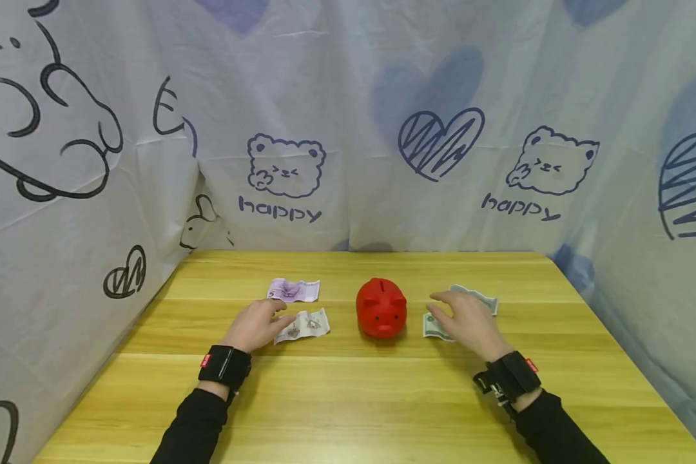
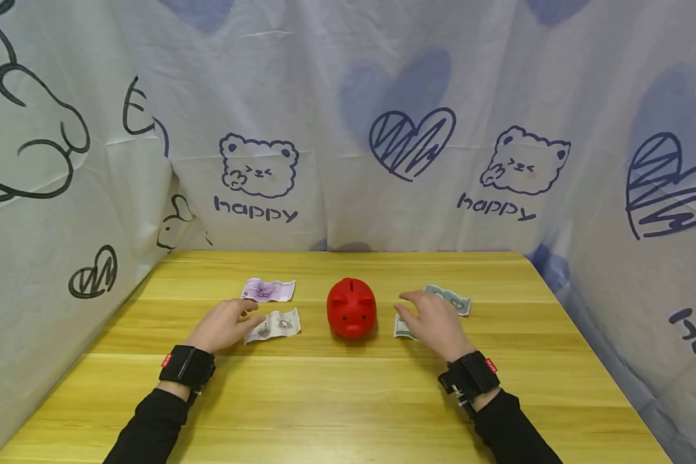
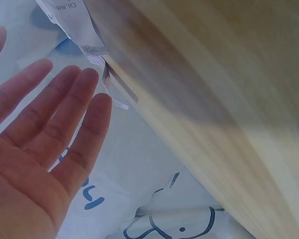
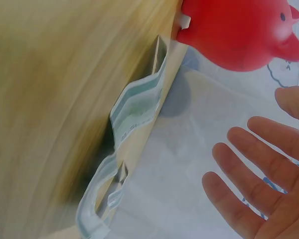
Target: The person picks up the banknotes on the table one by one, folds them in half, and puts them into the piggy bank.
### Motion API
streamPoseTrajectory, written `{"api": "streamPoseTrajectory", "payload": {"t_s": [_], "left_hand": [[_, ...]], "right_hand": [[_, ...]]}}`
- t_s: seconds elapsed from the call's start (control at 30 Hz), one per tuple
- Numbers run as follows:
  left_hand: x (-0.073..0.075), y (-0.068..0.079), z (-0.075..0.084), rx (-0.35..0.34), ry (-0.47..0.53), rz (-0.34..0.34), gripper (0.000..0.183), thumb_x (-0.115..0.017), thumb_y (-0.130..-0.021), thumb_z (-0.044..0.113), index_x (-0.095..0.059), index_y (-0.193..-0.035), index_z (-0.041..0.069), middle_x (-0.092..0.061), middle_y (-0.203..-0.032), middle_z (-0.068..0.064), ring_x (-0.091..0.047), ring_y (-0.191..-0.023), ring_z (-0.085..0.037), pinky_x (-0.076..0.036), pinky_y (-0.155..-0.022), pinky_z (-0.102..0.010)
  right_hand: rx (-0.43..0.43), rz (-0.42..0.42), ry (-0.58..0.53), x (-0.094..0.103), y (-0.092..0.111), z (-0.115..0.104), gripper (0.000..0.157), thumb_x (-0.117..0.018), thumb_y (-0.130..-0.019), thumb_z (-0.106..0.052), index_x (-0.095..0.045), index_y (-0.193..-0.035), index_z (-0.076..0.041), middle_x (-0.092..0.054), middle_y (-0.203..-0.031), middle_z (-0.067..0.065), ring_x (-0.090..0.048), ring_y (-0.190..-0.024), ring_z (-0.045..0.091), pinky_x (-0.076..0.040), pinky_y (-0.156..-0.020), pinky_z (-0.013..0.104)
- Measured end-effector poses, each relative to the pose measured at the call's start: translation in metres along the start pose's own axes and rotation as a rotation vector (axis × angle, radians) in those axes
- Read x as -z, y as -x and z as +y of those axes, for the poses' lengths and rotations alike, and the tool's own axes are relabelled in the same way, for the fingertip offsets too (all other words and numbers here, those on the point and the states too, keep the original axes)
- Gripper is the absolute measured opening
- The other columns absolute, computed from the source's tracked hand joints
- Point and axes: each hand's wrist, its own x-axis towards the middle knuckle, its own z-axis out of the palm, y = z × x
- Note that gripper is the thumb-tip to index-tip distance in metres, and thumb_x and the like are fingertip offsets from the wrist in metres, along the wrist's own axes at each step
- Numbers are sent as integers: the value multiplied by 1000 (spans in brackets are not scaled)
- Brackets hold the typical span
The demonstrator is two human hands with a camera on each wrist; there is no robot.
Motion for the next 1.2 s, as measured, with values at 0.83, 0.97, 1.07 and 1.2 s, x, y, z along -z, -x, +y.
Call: {"api": "streamPoseTrajectory", "payload": {"t_s": [0.83,0.97,1.07,1.2], "left_hand": [[1,2,0,-24,5,-7,34,-66,-94,31,-71,-113,4,-72,-108,-13,-67,-88,-22,-54,-81,-45],[1,2,0,-26,4,-6,35,-66,-94,31,-71,-114,3,-71,-111,-14,-68,-94,-26,-54,-83,-47],[1,2,1,-25,5,-7,35,-66,-94,31,-70,-115,3,-71,-112,-15,-69,-96,-28,-54,-84,-47],[1,2,2,-28,9,-12,35,-66,-94,31,-70,-115,3,-71,-111,-14,-68,-92,-24,-55,-82,-46]], "right_hand": [[220,193,-91,-6,-7,-38,24,-72,-89,-20,-74,-109,-7,-75,-103,7,-71,-90,23,-59,-74,38],[241,210,-86,-9,-8,-41,21,-73,-89,-19,-75,-106,-7,-75,-101,7,-72,-89,22,-59,-73,37],[244,218,-83,-10,-8,-43,20,-73,-89,-20,-76,-105,-7,-75,-100,7,-72,-89,21,-59,-72,36],[242,212,-93,-11,-8,-45,19,-74,-88,-19,-76,-104,-8,-75,-99,6,-71,-88,21,-59,-71,35]]}}
